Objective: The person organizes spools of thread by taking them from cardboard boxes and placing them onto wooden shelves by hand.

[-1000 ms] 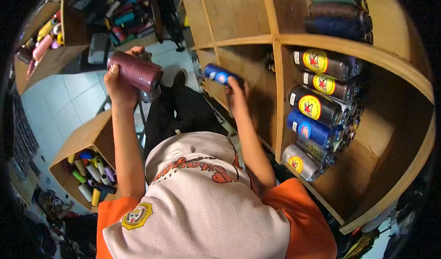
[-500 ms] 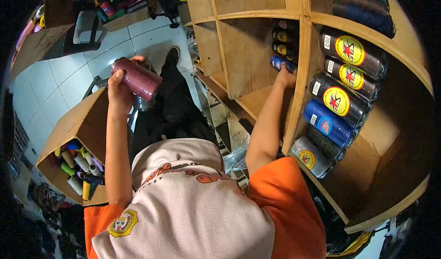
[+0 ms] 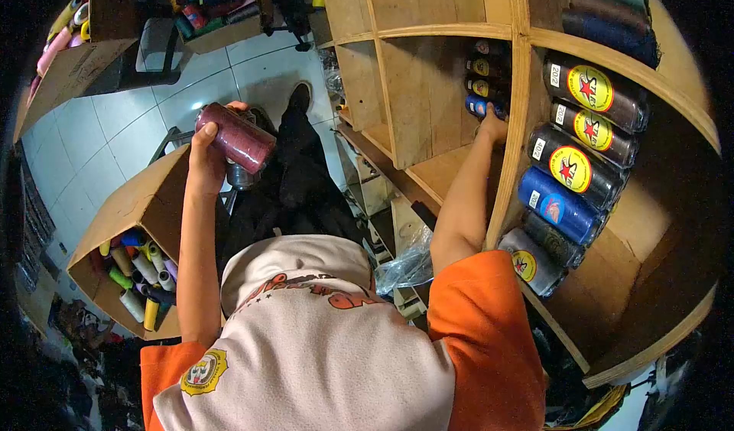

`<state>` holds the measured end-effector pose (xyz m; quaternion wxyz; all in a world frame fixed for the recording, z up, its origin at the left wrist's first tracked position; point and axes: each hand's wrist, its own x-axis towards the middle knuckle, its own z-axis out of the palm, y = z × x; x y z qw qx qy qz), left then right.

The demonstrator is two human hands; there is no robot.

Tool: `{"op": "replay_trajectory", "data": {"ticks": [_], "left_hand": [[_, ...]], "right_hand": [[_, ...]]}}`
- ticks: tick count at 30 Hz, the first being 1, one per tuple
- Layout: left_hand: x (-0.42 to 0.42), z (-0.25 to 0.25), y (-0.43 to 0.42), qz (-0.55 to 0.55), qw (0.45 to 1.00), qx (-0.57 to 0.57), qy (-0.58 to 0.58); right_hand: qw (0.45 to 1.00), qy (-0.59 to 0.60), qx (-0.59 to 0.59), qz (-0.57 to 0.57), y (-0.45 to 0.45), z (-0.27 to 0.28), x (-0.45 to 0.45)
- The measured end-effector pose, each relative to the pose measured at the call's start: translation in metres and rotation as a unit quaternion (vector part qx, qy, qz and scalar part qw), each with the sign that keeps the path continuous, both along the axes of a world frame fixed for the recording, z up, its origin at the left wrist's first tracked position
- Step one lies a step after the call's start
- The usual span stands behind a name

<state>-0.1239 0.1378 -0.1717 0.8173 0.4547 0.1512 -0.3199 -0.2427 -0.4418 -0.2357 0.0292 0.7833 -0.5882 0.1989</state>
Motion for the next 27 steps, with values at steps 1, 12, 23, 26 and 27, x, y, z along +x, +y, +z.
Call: {"op": "replay_trajectory", "data": {"ticks": [1, 12, 23, 26, 27], "left_hand": [[-0.001, 0.0, 0.001, -0.002, 1.0, -0.002, -0.002], [-0.007, 0.008, -0.018, -0.089, 0.996, 0.008, -0.019], [-0.017, 0.039, -0.05, -0.155, 0.984, 0.074, -0.04], [-0.022, 0.033, -0.048, -0.253, 0.954, 0.101, -0.128], [-0.023, 0.038, -0.048, -0.276, 0.939, 0.119, -0.166]], "right_hand": [[1.0, -0.018, 0.008, 0.002, -0.006, -0.002, -0.002], [0.875, -0.088, 0.375, 0.293, 0.207, 0.082, 0.046], [0.525, -0.15, 0.787, 0.289, 0.356, 0.139, 0.042], [0.369, -0.348, 0.849, 0.148, 0.358, 0.141, 0.033], [0.382, -0.35, 0.843, 0.144, 0.359, 0.138, 0.031]]}}
